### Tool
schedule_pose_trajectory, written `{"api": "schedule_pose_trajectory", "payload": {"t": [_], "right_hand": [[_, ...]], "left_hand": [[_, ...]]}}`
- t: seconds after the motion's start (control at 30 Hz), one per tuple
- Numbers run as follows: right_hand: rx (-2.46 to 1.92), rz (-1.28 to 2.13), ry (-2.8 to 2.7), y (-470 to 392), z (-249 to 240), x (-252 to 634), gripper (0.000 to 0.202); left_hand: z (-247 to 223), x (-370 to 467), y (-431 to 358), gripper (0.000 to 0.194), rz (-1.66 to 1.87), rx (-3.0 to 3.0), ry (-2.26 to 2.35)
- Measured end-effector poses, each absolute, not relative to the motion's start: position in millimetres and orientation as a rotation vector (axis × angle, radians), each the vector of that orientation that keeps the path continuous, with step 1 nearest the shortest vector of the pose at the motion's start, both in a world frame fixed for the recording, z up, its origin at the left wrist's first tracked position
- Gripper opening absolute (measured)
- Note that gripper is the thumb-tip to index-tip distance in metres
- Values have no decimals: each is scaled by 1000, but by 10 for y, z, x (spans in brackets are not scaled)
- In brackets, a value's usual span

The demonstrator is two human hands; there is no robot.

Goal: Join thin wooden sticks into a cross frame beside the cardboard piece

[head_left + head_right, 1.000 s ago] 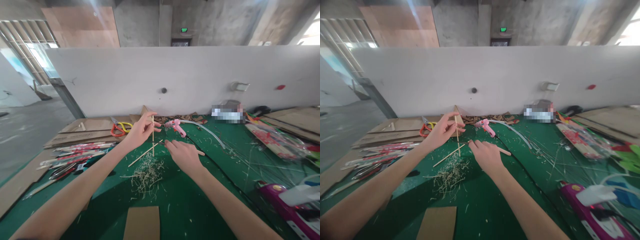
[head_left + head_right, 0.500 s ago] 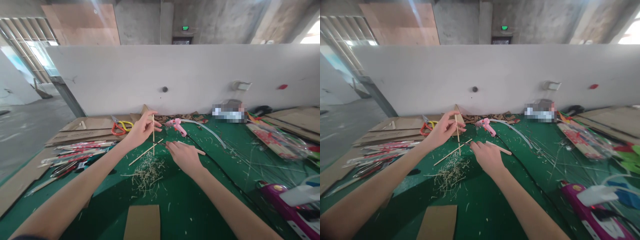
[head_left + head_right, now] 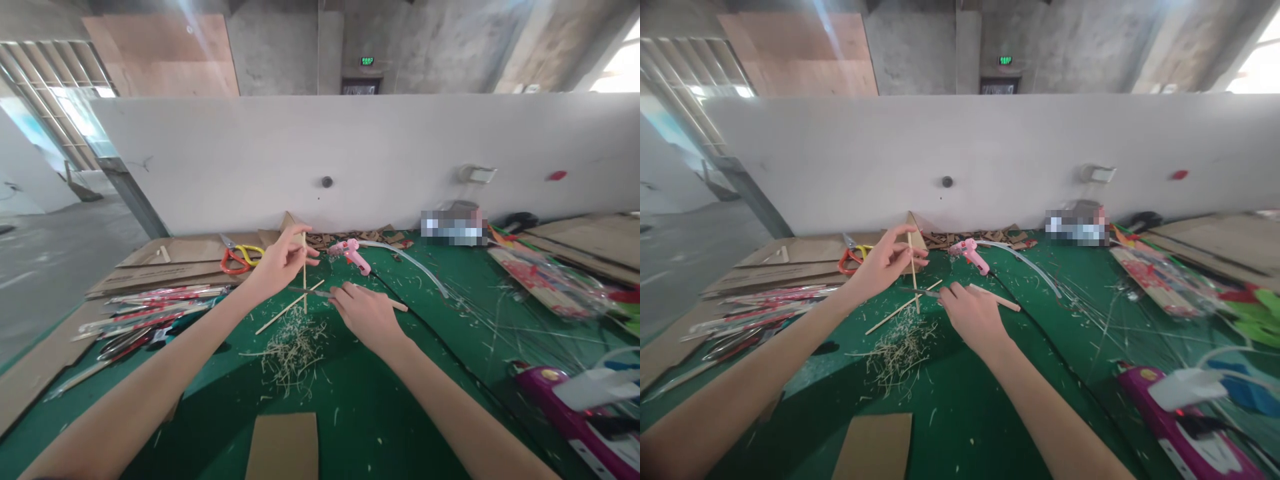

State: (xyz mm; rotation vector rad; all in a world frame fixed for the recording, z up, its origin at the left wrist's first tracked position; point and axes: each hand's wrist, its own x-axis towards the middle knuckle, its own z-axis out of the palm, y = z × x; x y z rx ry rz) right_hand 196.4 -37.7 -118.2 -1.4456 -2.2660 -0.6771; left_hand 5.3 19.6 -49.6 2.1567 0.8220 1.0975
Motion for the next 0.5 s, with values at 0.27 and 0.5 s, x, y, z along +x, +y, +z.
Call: {"api": "schedule_pose_trajectory", "payload": {"t": [0.27, 0.5], "right_hand": [[-1470, -692, -2268, -326, -1228, 1968, 34], [-1680, -509, -2318, -332, -1163, 1919, 43]], "left_hand": [[-496, 51, 190, 35, 1077, 2159, 857], [-490, 42, 186, 36, 1061, 2146, 820]]}}
